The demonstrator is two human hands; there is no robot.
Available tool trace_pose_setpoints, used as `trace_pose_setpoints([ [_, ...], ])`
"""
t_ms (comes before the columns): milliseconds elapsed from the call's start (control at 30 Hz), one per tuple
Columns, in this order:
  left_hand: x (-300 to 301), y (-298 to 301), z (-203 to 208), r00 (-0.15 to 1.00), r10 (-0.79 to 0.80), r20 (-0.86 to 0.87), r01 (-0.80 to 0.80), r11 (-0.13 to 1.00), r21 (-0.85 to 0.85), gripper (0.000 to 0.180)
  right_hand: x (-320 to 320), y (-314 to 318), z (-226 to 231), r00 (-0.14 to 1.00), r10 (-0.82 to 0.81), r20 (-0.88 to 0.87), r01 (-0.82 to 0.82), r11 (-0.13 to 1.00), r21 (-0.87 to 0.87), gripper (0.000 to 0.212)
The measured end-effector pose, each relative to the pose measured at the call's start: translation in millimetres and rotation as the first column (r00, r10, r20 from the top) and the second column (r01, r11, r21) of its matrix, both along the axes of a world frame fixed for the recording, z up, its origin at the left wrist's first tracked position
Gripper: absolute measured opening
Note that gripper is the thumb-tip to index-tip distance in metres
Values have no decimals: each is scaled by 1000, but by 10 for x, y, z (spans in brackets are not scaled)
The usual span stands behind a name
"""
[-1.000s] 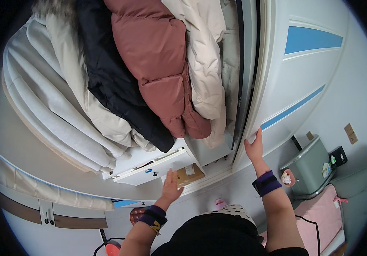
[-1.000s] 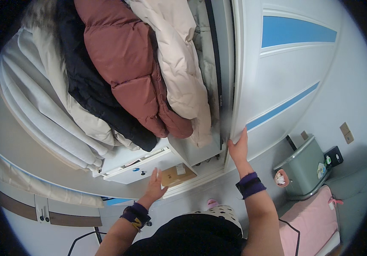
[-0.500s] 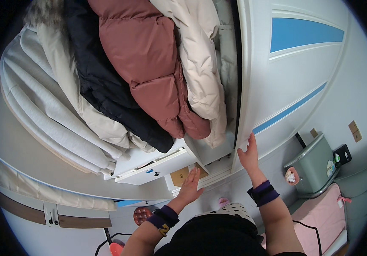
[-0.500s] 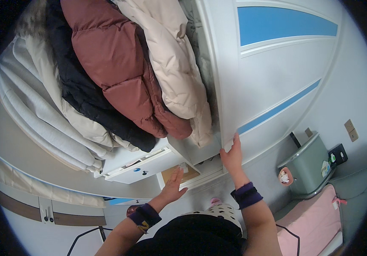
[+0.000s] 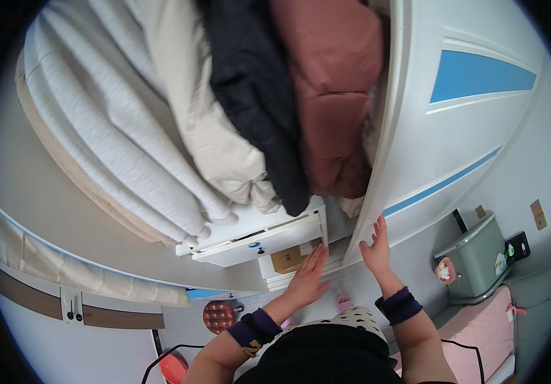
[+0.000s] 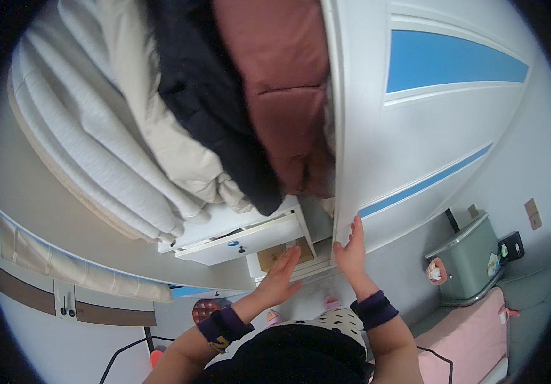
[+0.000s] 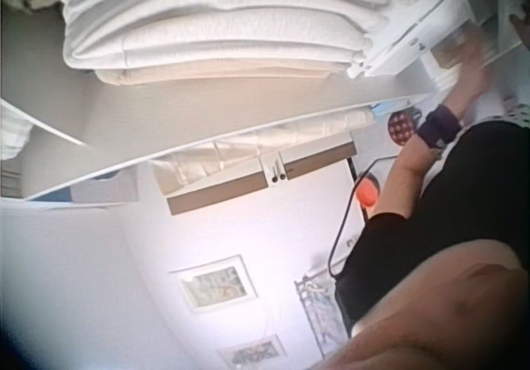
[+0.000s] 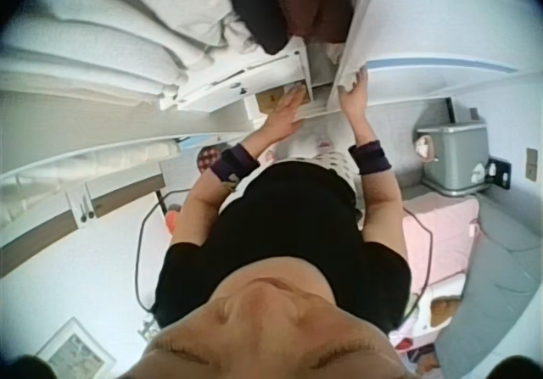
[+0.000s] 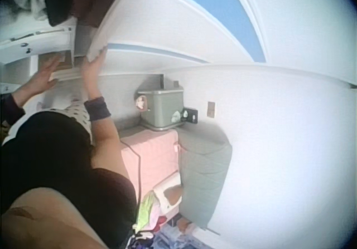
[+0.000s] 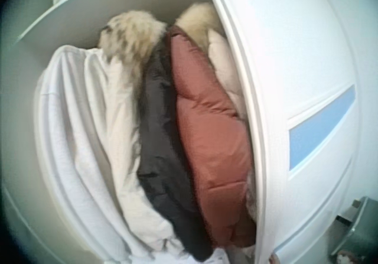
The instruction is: The person organizes socks by taking pairs from a bed, folding them into balls, and placing them into partitioned sections of a dresser drawer.
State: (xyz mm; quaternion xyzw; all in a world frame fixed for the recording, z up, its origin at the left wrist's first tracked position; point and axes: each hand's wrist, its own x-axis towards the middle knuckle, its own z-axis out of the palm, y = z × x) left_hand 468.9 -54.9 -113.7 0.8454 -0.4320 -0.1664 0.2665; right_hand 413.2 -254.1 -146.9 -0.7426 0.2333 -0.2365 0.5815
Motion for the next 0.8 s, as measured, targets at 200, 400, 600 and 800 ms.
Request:
trace_pose_setpoints([
  [200,86,584,253,997,-29,73,32,999,-39,77,72,619,55,999,1,-46,-2,1000,-9,79],
  [400,179,1070,315,996,-63,63,75,979,-192,79,76,1152,72,997,71,-43,-71,997,-4,79],
  [600,218,1417,375,997,-78,-2,74,951,-299,80,44,1774,314,996,86,-28,-87,996,-29,77],
  [800,213,1578,494,999,-34,-5,29,912,-410,84,78,2154,490,990,128,55,-124,989,-75,77],
])
